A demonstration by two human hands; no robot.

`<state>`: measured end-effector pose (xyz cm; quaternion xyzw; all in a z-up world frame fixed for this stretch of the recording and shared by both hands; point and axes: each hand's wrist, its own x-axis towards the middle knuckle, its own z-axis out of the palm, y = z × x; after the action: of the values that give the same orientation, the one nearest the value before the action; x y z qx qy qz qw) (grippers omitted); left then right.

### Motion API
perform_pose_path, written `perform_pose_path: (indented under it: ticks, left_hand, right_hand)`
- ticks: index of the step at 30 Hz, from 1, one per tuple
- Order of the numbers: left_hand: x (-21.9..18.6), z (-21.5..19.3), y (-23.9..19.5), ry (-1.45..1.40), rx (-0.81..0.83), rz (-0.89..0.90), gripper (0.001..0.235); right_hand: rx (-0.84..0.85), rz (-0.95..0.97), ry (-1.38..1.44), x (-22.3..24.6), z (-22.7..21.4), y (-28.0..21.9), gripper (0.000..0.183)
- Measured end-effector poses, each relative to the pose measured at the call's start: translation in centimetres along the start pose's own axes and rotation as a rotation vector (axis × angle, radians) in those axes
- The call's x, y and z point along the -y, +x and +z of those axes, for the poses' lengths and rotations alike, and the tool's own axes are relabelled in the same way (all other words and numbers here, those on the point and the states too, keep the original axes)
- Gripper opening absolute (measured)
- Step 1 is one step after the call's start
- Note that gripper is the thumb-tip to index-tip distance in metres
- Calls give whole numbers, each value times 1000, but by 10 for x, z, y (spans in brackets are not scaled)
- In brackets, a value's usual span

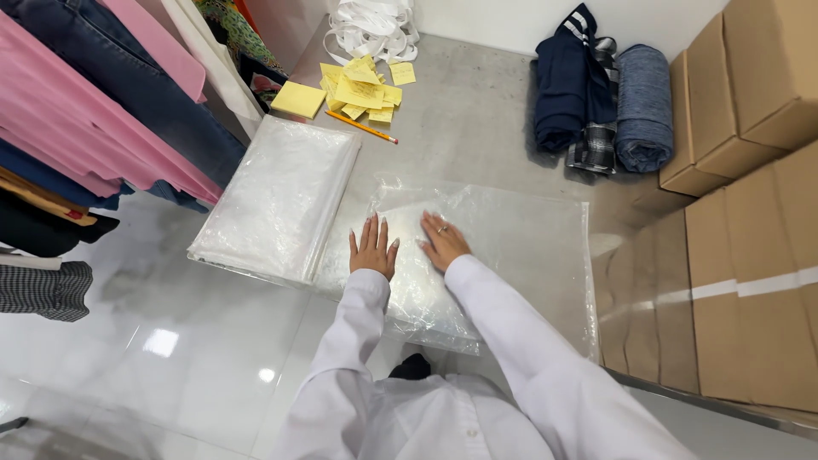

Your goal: The person opens a cardboard box and removes a folded dark garment wrapped in bubble wrap. They place the garment on a table, unwrap it, and then rewrap it in a fresh sheet of bubble wrap. Finally, they place the wrapped garment back into the box and tie the box with a white ribbon.

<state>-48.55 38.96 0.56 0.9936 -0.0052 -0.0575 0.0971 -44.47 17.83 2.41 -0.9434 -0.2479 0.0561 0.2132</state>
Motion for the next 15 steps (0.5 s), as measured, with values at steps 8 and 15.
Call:
perform_pose_path:
  ticks: [8, 15]
  left_hand:
    - [0, -23, 2, -35, 81, -12, 70]
    - [-6, -47, 7, -35, 193, -76, 71]
  right_hand:
    - [-201, 427, -195, -138, -42, -20, 65]
    - [-96, 889, -265, -175, -78, -83, 72]
